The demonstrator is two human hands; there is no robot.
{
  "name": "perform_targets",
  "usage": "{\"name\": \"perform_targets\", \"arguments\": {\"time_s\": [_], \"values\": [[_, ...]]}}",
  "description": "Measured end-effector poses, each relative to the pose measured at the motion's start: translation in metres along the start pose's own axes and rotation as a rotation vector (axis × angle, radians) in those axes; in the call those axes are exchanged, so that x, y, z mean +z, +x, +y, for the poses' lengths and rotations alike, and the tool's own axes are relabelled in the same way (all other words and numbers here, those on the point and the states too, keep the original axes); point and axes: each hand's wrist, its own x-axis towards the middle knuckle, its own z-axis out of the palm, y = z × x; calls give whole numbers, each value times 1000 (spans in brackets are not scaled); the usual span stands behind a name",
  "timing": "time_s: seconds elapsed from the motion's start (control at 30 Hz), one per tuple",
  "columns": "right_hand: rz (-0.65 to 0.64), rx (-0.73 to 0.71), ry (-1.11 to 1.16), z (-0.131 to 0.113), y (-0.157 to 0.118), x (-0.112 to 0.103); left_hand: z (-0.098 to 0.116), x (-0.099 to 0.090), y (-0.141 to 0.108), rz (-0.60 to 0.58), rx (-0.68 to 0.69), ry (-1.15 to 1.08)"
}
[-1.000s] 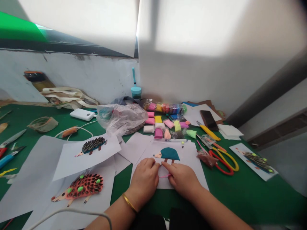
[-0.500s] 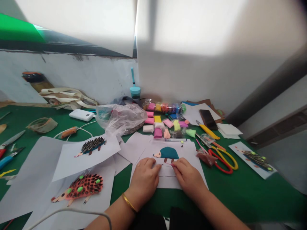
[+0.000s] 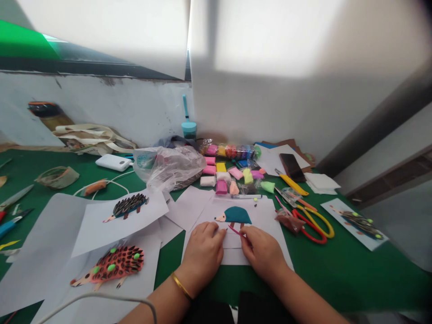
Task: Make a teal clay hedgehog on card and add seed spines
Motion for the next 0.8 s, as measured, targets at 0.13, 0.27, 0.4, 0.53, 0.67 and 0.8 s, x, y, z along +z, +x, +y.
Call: {"name": "perform_targets", "arguments": {"time_s": [0.13, 0.27, 0.4, 0.53, 0.67, 0.8], "values": [[0, -9, 3, 0, 1, 2, 0, 0, -1, -7, -4, 1], [54, -27, 1, 2, 0, 3, 0, 2, 0, 3, -1, 13], [11, -9, -37, 2, 0, 2, 0, 3, 1, 23, 1, 19], [-85, -61, -67, -3, 1, 1, 0, 3, 1, 28, 6, 18], [-169, -133, -150, -9, 4, 2, -1, 5, 0, 46, 8, 3], [-241, -133, -197, -13, 8, 2, -2, 6, 0, 39, 5, -1]]}}
